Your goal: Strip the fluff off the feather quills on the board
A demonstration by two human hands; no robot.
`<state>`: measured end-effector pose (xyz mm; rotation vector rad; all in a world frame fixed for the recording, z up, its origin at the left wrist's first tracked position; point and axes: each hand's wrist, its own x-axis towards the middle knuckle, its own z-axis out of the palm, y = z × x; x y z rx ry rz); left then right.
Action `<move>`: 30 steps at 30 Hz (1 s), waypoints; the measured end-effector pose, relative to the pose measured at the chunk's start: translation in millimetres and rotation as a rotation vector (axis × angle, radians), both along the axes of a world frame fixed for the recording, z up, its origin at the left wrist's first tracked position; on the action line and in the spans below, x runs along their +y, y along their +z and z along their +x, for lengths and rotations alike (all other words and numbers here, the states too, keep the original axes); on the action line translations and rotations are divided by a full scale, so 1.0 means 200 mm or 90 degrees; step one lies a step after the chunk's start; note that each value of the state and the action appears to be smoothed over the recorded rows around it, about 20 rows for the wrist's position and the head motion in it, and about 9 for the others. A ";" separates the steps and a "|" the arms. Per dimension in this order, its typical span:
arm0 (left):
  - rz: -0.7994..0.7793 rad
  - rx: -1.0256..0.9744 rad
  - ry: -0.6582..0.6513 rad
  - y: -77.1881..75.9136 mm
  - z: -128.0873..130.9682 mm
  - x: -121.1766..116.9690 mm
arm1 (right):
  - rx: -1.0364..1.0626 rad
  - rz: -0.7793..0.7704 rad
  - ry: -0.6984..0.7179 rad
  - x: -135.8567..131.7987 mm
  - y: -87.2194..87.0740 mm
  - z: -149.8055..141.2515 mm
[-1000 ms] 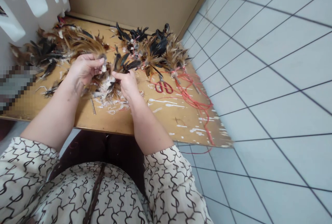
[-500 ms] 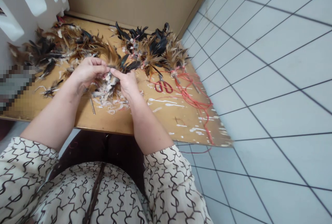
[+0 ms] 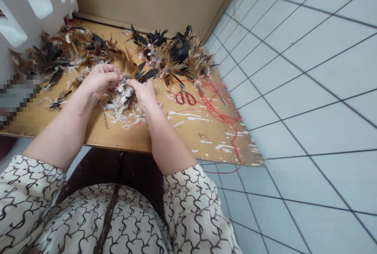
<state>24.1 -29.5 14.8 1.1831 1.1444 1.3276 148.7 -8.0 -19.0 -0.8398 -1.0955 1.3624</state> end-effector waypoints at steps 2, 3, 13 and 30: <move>0.004 0.004 -0.008 0.00 0.00 0.00 | -0.002 0.007 0.000 0.00 0.00 0.00; 0.005 0.008 -0.012 0.00 0.00 0.00 | 0.002 0.009 0.000 0.00 0.00 0.00; -0.006 -0.008 0.000 -0.01 0.01 0.01 | 0.029 -0.001 -0.015 -0.01 0.01 0.00; -0.069 -0.174 -0.024 0.01 0.00 0.00 | 0.077 -0.004 -0.013 0.02 0.00 0.01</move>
